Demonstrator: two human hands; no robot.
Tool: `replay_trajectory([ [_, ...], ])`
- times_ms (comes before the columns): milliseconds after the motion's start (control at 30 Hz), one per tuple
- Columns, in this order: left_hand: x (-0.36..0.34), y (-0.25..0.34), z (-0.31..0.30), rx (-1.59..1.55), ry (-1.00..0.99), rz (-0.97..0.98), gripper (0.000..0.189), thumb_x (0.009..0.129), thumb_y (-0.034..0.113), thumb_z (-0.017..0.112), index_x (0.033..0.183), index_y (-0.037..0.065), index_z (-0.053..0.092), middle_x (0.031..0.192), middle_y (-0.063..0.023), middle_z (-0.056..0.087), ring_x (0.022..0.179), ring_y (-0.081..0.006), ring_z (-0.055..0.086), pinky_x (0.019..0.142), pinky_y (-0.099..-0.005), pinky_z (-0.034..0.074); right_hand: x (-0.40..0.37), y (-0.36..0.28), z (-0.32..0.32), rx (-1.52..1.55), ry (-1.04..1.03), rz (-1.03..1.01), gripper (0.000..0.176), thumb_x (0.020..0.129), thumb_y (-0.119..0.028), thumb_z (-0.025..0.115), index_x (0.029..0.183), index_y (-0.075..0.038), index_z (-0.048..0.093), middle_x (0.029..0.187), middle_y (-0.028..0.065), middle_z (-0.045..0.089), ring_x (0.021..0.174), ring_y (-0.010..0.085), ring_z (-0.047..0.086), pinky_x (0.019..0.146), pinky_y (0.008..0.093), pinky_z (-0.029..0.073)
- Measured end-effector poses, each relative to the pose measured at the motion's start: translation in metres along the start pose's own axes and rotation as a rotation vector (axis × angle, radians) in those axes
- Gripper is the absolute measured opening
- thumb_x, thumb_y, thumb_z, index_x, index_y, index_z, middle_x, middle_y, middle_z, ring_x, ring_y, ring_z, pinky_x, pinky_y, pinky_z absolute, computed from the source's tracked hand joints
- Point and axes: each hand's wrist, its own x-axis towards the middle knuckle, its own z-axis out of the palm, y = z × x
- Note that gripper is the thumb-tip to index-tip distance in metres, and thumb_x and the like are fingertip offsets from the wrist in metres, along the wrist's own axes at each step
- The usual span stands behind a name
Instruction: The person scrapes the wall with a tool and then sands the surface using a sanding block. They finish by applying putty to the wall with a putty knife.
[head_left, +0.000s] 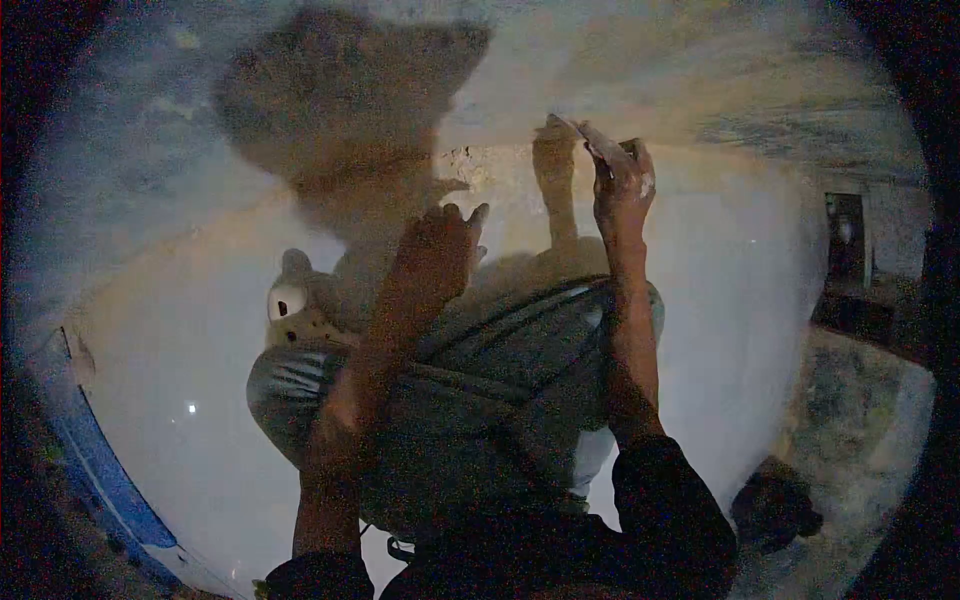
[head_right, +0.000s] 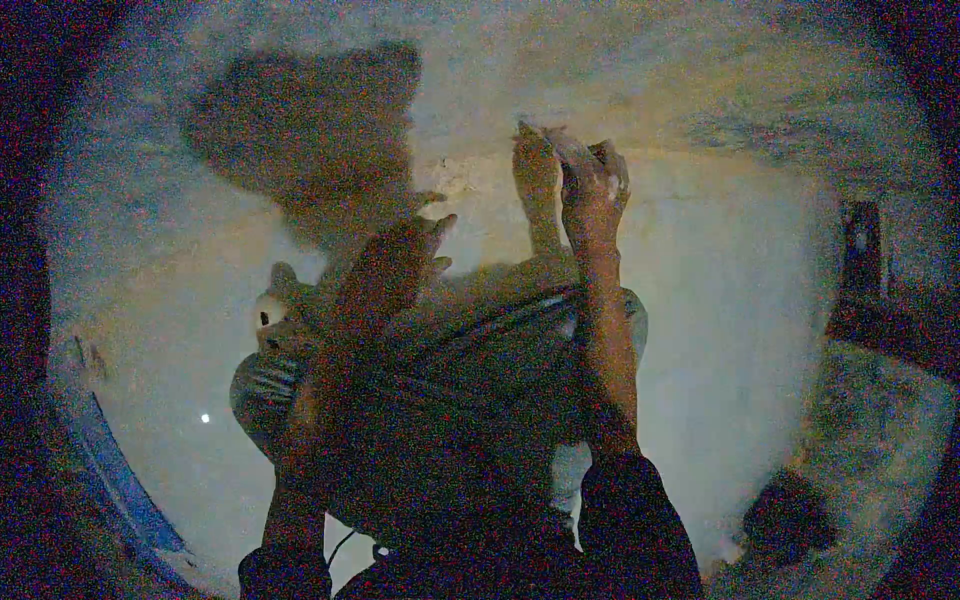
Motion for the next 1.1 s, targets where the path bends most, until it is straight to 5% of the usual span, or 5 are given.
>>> replay_trajectory([
  [267, -0.007, -0.001, 0.007, 0.017, 0.101, 0.004, 0.046, 0.093, 0.027, 0.058, 0.134, 0.007, 0.051, 0.101, -0.0189, 0.061, 0.095, -0.0325, 0.061, 0.081, -0.0461, 0.051, -0.007, 0.002, 0.009, -0.158, 0.039, -0.027, 0.029, 0.086, -0.004, 0.066, 0.113, -0.013, 0.069, 0.078, 0.0132, 0.060, 0.067, 0.0261, 0.055, 0.062, 0.0372, 0.048],
  [400, -0.003, 0.000, 0.010, 0.020, 0.085, 0.023, 0.047, 0.093, 0.028, 0.057, 0.135, 0.008, 0.050, 0.103, -0.0182, 0.061, 0.098, -0.0324, 0.061, 0.084, -0.0465, 0.050, -0.029, 0.032, 0.070, 0.868, 0.194, 0.476, 0.015, 0.084, -0.007, 0.070, 0.098, -0.005, 0.067, 0.079, 0.0148, 0.057, 0.067, 0.0295, 0.054, 0.062, 0.0344, 0.048],
  [467, -0.001, 0.002, 0.008, 0.048, 0.049, -0.006, 0.047, 0.094, 0.029, 0.057, 0.135, 0.008, 0.050, 0.103, -0.0177, 0.060, 0.098, -0.0322, 0.060, 0.085, -0.0467, 0.050, -0.020, 0.028, 0.057, 0.005, 0.129, -0.124, 0.012, 0.082, -0.004, 0.069, 0.093, -0.006, 0.065, 0.080, 0.0150, 0.057, 0.066, 0.0306, 0.054, 0.061, 0.0350, 0.047],
  [967, -0.004, -0.005, 0.007, 0.127, 0.106, 0.042, 0.053, 0.093, 0.033, 0.057, 0.138, 0.008, 0.046, 0.119, -0.0198, 0.059, 0.108, -0.0347, 0.058, 0.089, -0.0487, 0.048, -0.023, 0.024, 0.031, 0.049, 0.233, 0.028, 0.031, 0.077, -0.008, 0.072, 0.107, -0.015, 0.070, 0.077, 0.0133, 0.062, 0.062, 0.0258, 0.049, 0.056, 0.0380, 0.043],
  [1100, 0.000, -0.021, 0.019, -0.041, -0.017, 0.005, 0.054, 0.092, 0.030, 0.059, 0.140, 0.010, 0.044, 0.126, -0.0213, 0.058, 0.119, -0.0378, 0.053, 0.099, -0.0490, 0.044, -0.045, 0.014, 0.042, 0.179, 0.106, 0.321, 0.036, 0.084, -0.030, 0.069, 0.113, -0.011, 0.063, 0.102, 0.0098, 0.065, 0.092, 0.0245, 0.057, 0.076, 0.0393, 0.047],
])
